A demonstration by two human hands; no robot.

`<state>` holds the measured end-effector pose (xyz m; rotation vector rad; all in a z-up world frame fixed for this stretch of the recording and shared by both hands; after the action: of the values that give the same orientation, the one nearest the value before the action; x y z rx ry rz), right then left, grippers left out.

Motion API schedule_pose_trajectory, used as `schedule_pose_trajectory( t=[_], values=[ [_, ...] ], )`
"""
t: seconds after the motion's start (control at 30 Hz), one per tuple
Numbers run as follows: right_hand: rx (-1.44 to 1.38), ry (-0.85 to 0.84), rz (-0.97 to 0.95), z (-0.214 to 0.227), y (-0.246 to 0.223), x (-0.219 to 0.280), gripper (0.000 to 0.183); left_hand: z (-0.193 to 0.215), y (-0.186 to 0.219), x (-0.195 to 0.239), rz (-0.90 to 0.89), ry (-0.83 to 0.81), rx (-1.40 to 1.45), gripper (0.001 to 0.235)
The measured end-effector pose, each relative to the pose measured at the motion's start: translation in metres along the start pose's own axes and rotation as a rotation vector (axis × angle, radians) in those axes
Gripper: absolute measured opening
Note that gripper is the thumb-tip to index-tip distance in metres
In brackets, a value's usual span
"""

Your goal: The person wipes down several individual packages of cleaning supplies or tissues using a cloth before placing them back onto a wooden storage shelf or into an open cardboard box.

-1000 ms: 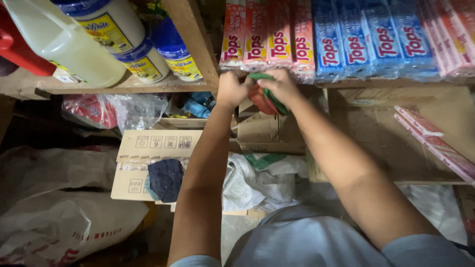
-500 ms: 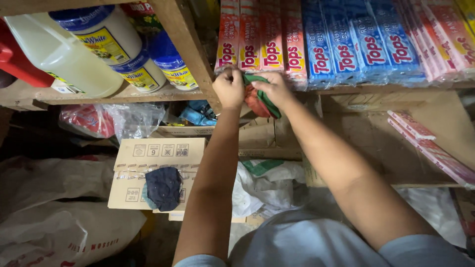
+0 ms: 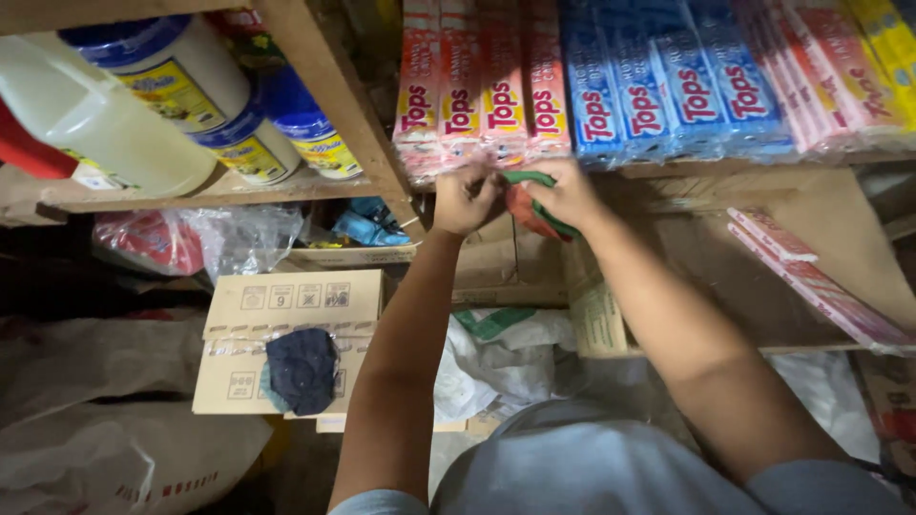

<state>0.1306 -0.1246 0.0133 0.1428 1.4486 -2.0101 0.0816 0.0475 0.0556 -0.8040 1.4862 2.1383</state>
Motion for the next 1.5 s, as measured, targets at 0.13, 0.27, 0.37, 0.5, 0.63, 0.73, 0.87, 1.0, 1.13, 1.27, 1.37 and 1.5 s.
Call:
schedule_pose_trajectory(
  t=[0.13, 0.27, 0.37, 0.5, 0.63, 0.73, 0.87, 1.0, 1.13, 1.27, 1.37, 1.5],
  values=[
    [0.035, 0.032, -0.066, 0.0, 0.021, -0.01, 0.023, -0.017, -0.036, -0.008, 0.128, -0.018, 0.083, 0.02],
    [0.043, 0.052, -0.095, -0.001, 0.036, -0.015, 0.021, -0.02, -0.061, -0.008, 0.266, 0.0, 0.111, 0.026],
    [0.026, 0.06, -0.108, -0.002, 0.04, -0.017, 0.021, -0.021, -0.075, -0.009, 0.27, 0.019, 0.092, 0.024],
    [0.069, 0.047, -0.259, -0.004, 0.057, -0.014, 0.019, -0.024, -0.094, -0.006, 0.3, 0.022, 0.156, 0.018],
    [-0.083, 0.02, -0.123, -0.007, 0.046, -0.003, 0.019, -0.021, -0.062, 0.009, 0.33, 0.001, 0.202, 0.016],
    [-0.126, -0.033, -0.217, -0.013, 0.043, 0.019, 0.02, -0.024, -0.043, 0.03, 0.261, -0.009, 0.047, 0.014],
    [-0.128, 0.005, -0.297, -0.008, 0.048, 0.074, 0.018, -0.066, -0.056, 0.089, 0.338, 0.058, 0.335, 0.015],
    [-0.684, 0.265, -0.653, 0.028, 0.051, 0.135, 0.025, -0.119, -0.02, 0.128, 0.586, 0.173, 0.753, 0.03],
    [-1.242, 0.329, -0.989, 0.046, 0.059, 0.191, 0.041, -0.165, 0.036, 0.138, 0.662, 0.072, 0.689, 0.041],
    [-1.445, 0.195, -0.567, 0.093, 0.008, 0.194, 0.051, -0.203, 0.054, 0.145, 0.731, 0.026, 0.479, 0.031],
    [-1.489, 0.198, -0.46, 0.124, -0.01, 0.215, 0.057, -0.228, 0.084, 0.131, 0.684, 0.087, 0.502, 0.023],
    [-1.422, 0.186, -0.629, 0.164, 0.027, 0.263, 0.052, -0.28, 0.116, 0.119, 0.57, 0.081, 0.424, 0.02]
  ],
)
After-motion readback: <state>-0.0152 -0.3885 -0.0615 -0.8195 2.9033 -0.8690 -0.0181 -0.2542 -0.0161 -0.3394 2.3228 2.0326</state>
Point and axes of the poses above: each hand's wrist, its own x-axis away from the middle knuckle, its own z-axis out of the back of the hand, y = z × x, the point moved 10 cm from there along -x, towards the middle knuckle, and after that the axes turned 7 degrees about x, right-handed, at the moved point
